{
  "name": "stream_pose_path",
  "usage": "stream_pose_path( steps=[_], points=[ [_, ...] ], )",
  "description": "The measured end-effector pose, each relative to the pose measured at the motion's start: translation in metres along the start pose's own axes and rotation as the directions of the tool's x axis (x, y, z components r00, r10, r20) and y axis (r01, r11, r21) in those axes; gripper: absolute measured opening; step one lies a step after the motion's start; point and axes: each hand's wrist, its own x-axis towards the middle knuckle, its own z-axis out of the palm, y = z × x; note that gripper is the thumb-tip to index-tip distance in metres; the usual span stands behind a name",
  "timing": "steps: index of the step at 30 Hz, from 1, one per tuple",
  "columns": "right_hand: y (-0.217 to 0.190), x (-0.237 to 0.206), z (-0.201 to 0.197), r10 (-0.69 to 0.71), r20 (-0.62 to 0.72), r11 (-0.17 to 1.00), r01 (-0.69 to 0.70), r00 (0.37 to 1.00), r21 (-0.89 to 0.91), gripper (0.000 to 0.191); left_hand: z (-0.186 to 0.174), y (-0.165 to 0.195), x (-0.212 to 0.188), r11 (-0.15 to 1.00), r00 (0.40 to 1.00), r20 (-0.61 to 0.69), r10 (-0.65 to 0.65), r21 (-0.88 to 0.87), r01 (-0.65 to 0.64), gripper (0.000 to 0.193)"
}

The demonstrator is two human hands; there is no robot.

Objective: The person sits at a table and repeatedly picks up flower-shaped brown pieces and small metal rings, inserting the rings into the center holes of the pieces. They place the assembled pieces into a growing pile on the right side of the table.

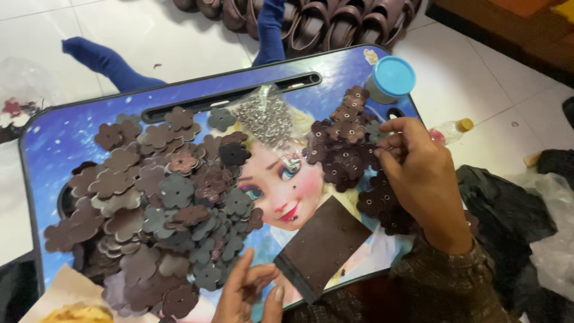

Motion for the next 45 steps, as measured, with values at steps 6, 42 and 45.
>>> stream_pose_path(
  steps=[6, 42, 45],
  points=[
    [-0.014, 0.002, 0.022, -0.114, -0.013, 0.992, 0.113, 0.993, -0.051, 0.032, -0.007, 0.046, -0.009, 0.941, 0.984, -0.094, 0.15, 0.32, -0.112, 0.039],
    [-0.079, 0.009, 0.079, -0.482, 0.21, 0.841, 0.516, 0.851, -0.16, 0.01, -0.159, -0.024, 0.024, 0.447, 0.894, -0.228, 0.386, 0.894, 0.035, 0.044],
    [-0.083, 0.006, 0.085, -0.484, 0.172, 0.847, 0.509, 0.858, -0.155, 0.008, -0.153, -0.001, 0.02, 0.47, 0.884, -0.189, 0.427, 0.882, -0.039, 0.041]
  ],
)
